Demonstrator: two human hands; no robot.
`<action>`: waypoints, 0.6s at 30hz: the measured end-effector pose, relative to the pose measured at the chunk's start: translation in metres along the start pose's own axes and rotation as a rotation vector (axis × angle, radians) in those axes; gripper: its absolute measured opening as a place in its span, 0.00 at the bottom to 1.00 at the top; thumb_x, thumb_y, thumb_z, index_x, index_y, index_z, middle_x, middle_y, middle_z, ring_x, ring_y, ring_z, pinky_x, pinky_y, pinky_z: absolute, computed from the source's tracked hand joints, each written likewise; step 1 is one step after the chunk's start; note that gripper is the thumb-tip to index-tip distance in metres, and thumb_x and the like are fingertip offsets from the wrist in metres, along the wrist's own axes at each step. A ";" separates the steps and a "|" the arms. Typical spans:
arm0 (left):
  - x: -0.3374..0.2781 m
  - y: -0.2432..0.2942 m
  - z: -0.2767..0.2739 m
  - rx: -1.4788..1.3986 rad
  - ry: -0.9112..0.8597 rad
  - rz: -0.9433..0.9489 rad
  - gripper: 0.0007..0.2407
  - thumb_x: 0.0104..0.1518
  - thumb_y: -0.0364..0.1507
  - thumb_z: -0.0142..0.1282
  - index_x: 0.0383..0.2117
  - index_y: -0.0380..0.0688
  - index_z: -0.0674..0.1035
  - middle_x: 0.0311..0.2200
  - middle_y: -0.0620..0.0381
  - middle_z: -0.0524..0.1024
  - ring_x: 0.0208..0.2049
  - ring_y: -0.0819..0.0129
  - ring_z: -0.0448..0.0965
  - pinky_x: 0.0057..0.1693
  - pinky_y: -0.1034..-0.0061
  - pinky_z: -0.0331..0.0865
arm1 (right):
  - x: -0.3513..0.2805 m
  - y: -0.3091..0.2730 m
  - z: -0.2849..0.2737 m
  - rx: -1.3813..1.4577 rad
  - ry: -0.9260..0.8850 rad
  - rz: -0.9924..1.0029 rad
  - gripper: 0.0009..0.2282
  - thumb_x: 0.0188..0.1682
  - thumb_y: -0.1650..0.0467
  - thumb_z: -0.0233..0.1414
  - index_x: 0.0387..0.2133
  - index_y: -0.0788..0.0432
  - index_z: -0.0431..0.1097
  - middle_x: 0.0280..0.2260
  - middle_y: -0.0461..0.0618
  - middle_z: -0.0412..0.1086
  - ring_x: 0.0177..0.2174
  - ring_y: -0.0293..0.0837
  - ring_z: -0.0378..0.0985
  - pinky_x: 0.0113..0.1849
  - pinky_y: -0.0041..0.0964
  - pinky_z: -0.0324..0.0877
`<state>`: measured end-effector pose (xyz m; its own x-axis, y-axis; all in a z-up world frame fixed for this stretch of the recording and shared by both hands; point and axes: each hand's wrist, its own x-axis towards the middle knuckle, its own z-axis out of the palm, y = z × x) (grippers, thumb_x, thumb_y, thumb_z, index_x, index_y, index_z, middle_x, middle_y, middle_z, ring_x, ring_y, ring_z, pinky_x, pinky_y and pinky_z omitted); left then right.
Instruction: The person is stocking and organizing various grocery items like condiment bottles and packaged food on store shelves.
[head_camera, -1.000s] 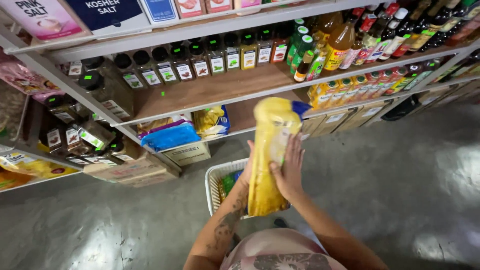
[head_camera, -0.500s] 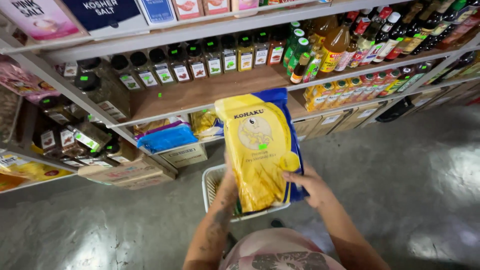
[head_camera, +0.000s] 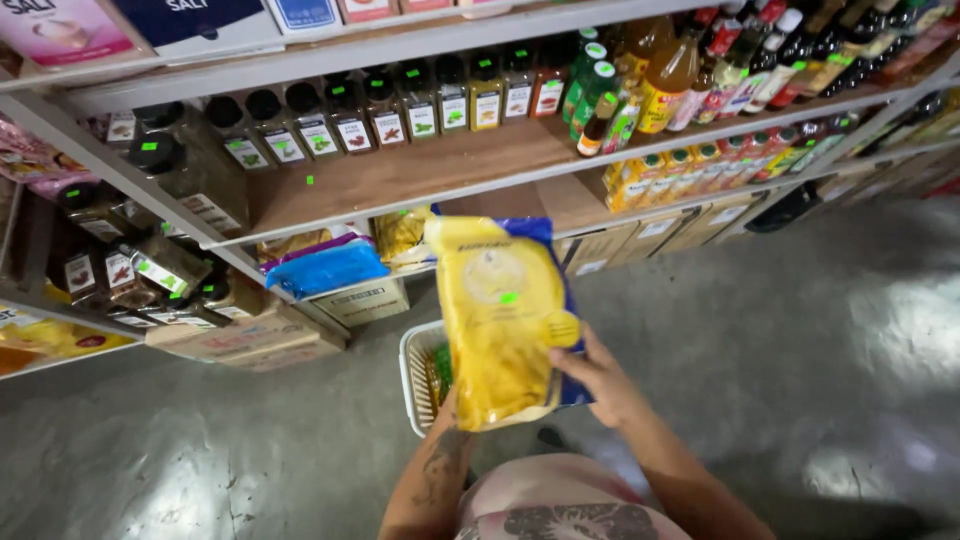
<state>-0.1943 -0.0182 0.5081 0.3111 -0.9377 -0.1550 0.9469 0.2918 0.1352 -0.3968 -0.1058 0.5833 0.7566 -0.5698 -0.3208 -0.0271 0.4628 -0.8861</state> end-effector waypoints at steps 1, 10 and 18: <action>-0.003 -0.003 -0.002 0.001 0.001 -0.016 0.43 0.44 0.63 0.50 0.61 0.42 0.69 0.58 0.38 0.73 0.55 0.38 0.76 0.58 0.44 0.72 | 0.000 0.011 0.003 -0.198 -0.004 -0.002 0.28 0.49 0.68 0.57 0.64 0.55 0.57 0.49 0.50 0.74 0.47 0.44 0.77 0.47 0.39 0.74; -0.016 -0.007 -0.003 0.018 -0.036 -0.088 0.44 0.43 0.64 0.50 0.62 0.42 0.69 0.58 0.38 0.73 0.55 0.38 0.77 0.58 0.43 0.73 | 0.047 -0.042 0.047 -1.369 0.154 -0.929 0.31 0.50 0.57 0.54 0.64 0.59 0.58 0.65 0.65 0.57 0.64 0.63 0.57 0.63 0.64 0.49; -0.021 0.001 -0.015 0.024 -0.072 -0.132 0.45 0.42 0.64 0.51 0.62 0.43 0.70 0.58 0.38 0.73 0.56 0.38 0.77 0.57 0.43 0.73 | 0.075 -0.037 0.107 -1.632 0.010 -0.892 0.41 0.50 0.47 0.46 0.66 0.66 0.48 0.67 0.66 0.45 0.67 0.63 0.44 0.63 0.63 0.36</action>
<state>-0.1982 0.0044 0.4967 0.1769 -0.9789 -0.1027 0.9766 0.1616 0.1420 -0.2690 -0.0935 0.6281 0.8955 -0.2532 0.3661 -0.2008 -0.9638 -0.1754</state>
